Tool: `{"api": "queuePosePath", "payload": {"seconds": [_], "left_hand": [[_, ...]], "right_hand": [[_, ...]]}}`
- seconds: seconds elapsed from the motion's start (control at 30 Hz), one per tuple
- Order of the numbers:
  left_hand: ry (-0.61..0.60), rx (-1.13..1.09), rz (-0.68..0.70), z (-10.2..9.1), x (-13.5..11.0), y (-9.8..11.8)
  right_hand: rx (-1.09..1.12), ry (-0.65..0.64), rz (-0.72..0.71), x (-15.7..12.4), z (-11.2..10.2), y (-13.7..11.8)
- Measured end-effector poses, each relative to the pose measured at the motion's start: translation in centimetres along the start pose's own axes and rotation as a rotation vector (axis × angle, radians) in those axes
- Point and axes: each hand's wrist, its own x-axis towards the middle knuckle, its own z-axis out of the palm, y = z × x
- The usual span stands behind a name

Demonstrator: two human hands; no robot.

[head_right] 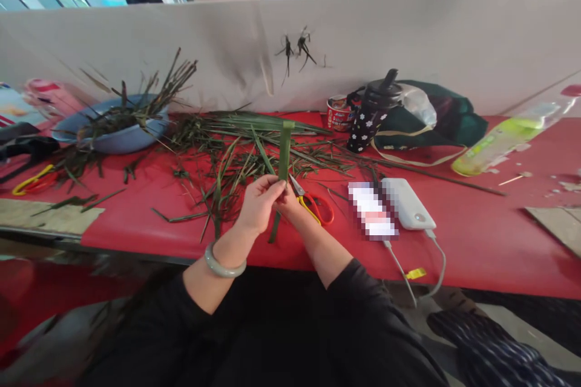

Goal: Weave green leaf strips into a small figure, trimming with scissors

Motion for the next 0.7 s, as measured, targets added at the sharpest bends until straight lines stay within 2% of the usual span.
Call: {"api": "queuePosePath", "payload": {"seconds": [0.1,0.23,0.33,0.43,0.57,0.7], "left_hand": [[0.069,0.085,-0.009,-2.8,3.1,-0.4],[0.078,0.147,-0.027,-5.9,7.7,-1.6],[0.073,0.162,-0.015,-6.9,9.5,-2.6],[0.075,0.145,-0.081,-7.3,9.7,-3.8],[-0.093,0.192,-0.108,-7.4,8.8,-5.3],[-0.239,0.266,-0.15,-7.0,8.1,-5.6]], "right_hand": [[0.092,-0.081,0.038,1.2,-0.5,0.0],[0.22,0.051,0.155,1.9,-1.9,0.1],[0.222,0.064,0.229,1.6,-2.3,0.2],[0.181,0.069,0.259,1.6,-2.1,0.5],[0.149,0.086,0.219,2.4,-1.6,0.9],[0.185,0.067,0.238,2.8,-1.4,1.1]]}}
